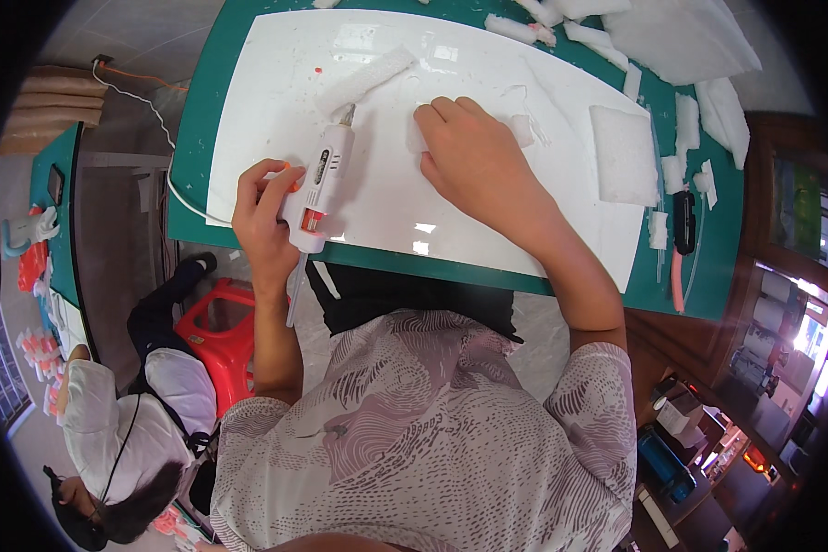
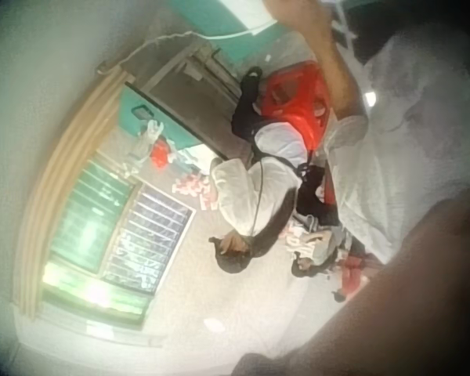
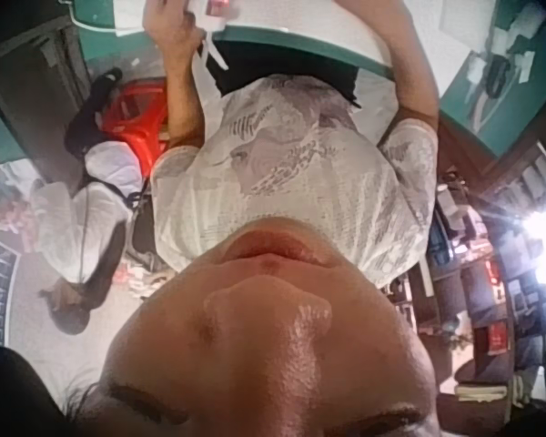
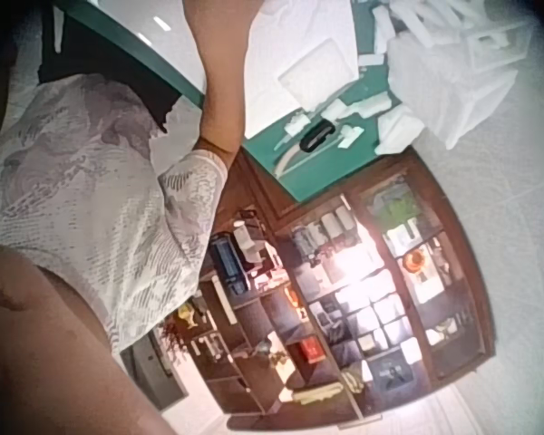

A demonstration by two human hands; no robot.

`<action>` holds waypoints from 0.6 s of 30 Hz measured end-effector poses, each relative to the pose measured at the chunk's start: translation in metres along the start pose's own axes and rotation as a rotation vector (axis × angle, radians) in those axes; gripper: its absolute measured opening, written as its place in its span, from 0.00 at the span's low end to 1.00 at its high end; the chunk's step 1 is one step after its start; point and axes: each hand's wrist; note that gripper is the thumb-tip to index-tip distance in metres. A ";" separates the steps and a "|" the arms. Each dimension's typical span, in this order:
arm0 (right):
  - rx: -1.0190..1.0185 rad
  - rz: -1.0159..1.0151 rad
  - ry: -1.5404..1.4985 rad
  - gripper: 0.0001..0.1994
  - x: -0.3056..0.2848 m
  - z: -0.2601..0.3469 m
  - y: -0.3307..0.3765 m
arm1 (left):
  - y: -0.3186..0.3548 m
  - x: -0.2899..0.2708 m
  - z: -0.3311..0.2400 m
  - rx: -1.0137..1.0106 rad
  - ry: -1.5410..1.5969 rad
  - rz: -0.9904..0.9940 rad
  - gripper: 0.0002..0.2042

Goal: The person applies hot glue to pieces of foam using a glue gun and presses the foam pieces together by hand to assemble a structure.

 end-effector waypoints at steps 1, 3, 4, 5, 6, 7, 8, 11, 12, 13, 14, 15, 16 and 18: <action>0.005 0.007 -0.003 0.14 0.000 0.000 0.000 | 0.000 0.000 0.000 0.001 -0.001 -0.002 0.22; 0.007 0.011 -0.008 0.14 0.000 0.000 0.000 | 0.000 0.000 0.000 0.002 -0.002 -0.003 0.23; 0.010 0.015 -0.014 0.14 0.000 0.000 0.000 | 0.000 0.001 0.001 0.000 -0.001 -0.004 0.23; 0.011 0.015 -0.014 0.14 0.000 0.000 0.000 | 0.000 0.001 0.001 -0.003 0.000 -0.004 0.23; 0.006 0.002 -0.011 0.14 0.001 -0.001 0.000 | 0.000 0.001 0.001 -0.003 0.000 -0.004 0.23; 0.002 -0.011 -0.009 0.14 0.001 -0.001 0.000 | 0.000 0.001 0.000 -0.004 0.002 -0.002 0.23; 0.002 -0.011 -0.009 0.14 0.001 0.000 0.000 | 0.000 0.000 0.000 -0.005 0.003 0.000 0.23; 0.005 0.017 -0.004 0.14 0.000 0.000 -0.001 | 0.000 0.000 0.000 0.004 0.000 -0.004 0.22; 0.004 0.010 -0.007 0.14 0.000 -0.001 0.000 | 0.000 0.000 0.000 0.004 0.001 -0.004 0.22; 0.003 0.002 -0.011 0.14 0.000 -0.001 0.000 | 0.000 0.000 0.000 0.001 0.006 -0.005 0.22; 0.003 0.003 -0.011 0.14 0.000 -0.001 0.000 | 0.000 0.000 0.000 -0.002 0.009 -0.006 0.22; 0.008 0.003 -0.006 0.14 0.001 -0.001 0.000 | 0.000 0.000 0.000 -0.002 0.010 -0.006 0.22; 0.014 0.003 -0.001 0.14 0.001 -0.001 0.000 | 0.000 0.000 -0.001 -0.003 0.007 -0.004 0.22; 0.013 0.005 -0.007 0.14 0.000 -0.001 0.000 | 0.000 0.000 -0.001 -0.004 0.004 -0.002 0.22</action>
Point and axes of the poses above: each hand's wrist, its own y-axis away from the middle knuckle, its own x-axis out of the palm, z = x × y, and after that the axes turned 2 degrees about x, right-handed
